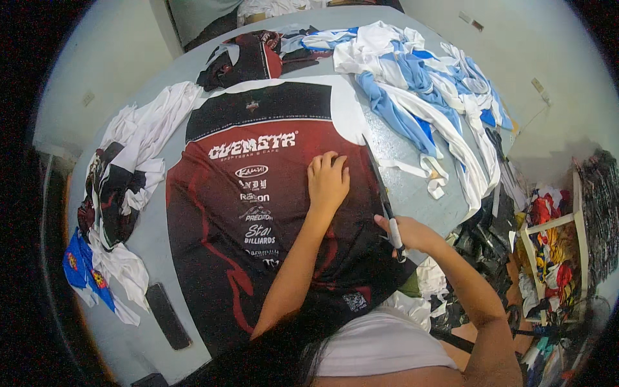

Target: Cutting out printed jersey panels from fabric using large scissors.

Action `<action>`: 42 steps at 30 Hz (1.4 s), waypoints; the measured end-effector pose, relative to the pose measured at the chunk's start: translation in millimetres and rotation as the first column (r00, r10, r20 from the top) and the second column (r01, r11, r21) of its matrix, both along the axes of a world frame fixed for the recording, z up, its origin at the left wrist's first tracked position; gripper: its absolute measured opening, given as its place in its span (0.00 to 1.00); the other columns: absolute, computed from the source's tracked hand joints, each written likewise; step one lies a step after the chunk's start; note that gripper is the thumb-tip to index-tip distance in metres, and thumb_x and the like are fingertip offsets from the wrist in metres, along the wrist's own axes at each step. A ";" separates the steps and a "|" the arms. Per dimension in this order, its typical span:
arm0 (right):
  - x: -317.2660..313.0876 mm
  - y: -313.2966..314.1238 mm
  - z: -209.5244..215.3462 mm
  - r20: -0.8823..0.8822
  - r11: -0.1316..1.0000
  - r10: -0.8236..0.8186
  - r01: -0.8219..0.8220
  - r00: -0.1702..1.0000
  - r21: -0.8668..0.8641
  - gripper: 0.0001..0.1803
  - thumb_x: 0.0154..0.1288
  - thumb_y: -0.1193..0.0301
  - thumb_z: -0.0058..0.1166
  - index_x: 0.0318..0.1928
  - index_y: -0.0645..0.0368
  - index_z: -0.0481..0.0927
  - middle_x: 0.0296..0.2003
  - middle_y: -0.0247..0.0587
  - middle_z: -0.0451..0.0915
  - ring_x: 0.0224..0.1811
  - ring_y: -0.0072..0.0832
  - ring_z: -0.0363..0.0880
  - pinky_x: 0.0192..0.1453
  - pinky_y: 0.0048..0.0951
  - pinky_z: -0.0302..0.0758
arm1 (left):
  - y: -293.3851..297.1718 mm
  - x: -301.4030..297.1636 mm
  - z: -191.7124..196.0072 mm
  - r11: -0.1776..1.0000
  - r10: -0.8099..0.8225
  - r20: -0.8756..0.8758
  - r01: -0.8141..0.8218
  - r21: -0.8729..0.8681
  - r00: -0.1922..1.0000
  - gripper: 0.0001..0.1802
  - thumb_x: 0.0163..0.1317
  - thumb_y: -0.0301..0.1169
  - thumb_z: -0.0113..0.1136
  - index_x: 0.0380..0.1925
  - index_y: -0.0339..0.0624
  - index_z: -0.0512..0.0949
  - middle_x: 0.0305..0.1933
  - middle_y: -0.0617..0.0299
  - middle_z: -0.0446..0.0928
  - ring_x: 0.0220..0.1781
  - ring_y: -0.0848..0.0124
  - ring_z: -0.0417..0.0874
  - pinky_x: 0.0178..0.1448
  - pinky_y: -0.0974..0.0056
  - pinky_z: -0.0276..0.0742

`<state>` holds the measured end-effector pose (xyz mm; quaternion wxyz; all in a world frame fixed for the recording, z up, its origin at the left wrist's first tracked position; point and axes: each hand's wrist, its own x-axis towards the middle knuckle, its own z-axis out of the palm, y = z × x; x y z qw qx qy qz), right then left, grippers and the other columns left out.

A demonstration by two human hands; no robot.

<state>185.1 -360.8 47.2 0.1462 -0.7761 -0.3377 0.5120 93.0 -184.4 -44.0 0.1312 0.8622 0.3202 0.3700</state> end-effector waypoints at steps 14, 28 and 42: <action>-0.3 -3.2 -1.0 -0.023 0.995 -0.063 0.065 0.998 0.082 0.38 0.66 0.41 0.34 0.15 0.62 0.74 0.12 0.39 0.74 0.13 0.26 0.74 0.21 0.25 0.69 | -2.4 1.9 -11.0 0.990 0.140 -0.170 -0.139 0.016 0.976 0.25 0.61 0.43 0.48 0.57 0.46 0.70 0.65 0.51 0.62 0.69 0.55 0.56 0.70 0.44 0.44; -1.7 -6.0 -9.0 -0.123 0.986 -0.081 0.098 0.989 0.134 0.37 0.65 0.42 0.36 0.17 0.63 0.75 0.12 0.41 0.75 0.13 0.27 0.74 0.20 0.26 0.69 | -5.9 3.2 -15.5 0.981 0.194 -0.243 -0.190 0.039 0.951 0.27 0.64 0.47 0.43 0.61 0.48 0.66 0.68 0.50 0.58 0.72 0.55 0.52 0.70 0.41 0.39; -3.2 -4.5 -8.1 -0.120 0.987 -0.082 0.097 0.989 0.127 0.39 0.66 0.42 0.35 0.14 0.63 0.74 0.12 0.42 0.74 0.13 0.27 0.73 0.21 0.28 0.69 | -8.8 3.8 -14.8 0.978 0.201 -0.263 -0.208 0.003 0.944 0.28 0.64 0.46 0.42 0.61 0.46 0.65 0.68 0.50 0.57 0.72 0.55 0.51 0.70 0.40 0.37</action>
